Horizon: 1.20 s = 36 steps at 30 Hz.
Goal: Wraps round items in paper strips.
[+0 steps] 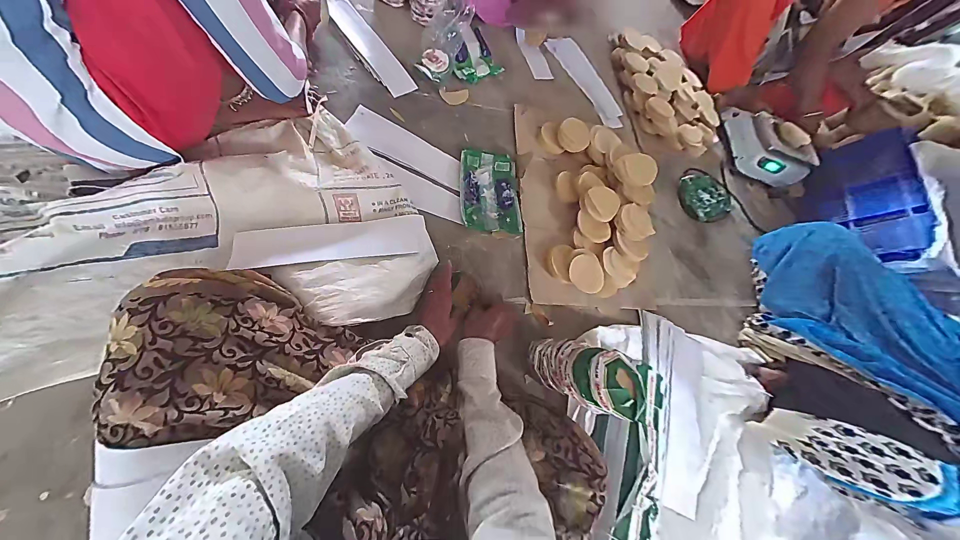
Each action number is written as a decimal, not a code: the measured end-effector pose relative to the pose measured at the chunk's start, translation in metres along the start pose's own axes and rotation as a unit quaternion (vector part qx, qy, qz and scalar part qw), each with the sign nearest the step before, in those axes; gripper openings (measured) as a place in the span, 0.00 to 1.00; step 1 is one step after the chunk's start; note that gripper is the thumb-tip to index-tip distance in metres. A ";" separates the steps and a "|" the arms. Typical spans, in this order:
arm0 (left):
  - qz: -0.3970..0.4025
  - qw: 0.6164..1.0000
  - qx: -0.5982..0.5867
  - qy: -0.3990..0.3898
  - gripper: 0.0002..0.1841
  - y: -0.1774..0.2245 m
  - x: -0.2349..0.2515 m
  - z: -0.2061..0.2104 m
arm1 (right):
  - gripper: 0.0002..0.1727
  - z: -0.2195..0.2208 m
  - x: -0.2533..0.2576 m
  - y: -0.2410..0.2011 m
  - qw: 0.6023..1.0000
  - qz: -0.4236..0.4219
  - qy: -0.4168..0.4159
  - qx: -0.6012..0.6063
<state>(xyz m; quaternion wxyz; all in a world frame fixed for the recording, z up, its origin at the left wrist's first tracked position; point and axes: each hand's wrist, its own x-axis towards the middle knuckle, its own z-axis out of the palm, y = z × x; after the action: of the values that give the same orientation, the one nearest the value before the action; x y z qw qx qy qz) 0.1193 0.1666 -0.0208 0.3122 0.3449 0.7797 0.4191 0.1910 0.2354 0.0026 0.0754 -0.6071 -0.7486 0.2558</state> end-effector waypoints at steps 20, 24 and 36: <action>0.023 0.998 -0.019 -0.048 0.55 -0.016 0.028 0.009 | 0.16 0.002 -0.022 -0.008 0.989 -0.107 -0.003 -0.106; 0.042 0.997 -0.014 -0.068 0.48 -0.010 0.030 -0.001 | 0.21 0.005 0.007 0.004 0.997 -0.080 -0.005 -0.007; 0.034 0.991 0.062 -0.115 0.37 -0.005 0.033 -0.010 | 0.17 0.018 0.035 0.036 0.912 -0.375 0.017 -0.166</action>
<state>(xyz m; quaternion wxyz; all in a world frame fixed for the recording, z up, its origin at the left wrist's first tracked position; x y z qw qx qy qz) 0.0918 0.1869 -0.0272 0.3634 0.4362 0.7506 0.3381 0.2065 0.2677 -0.0368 0.0769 -0.2901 -0.9513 0.0702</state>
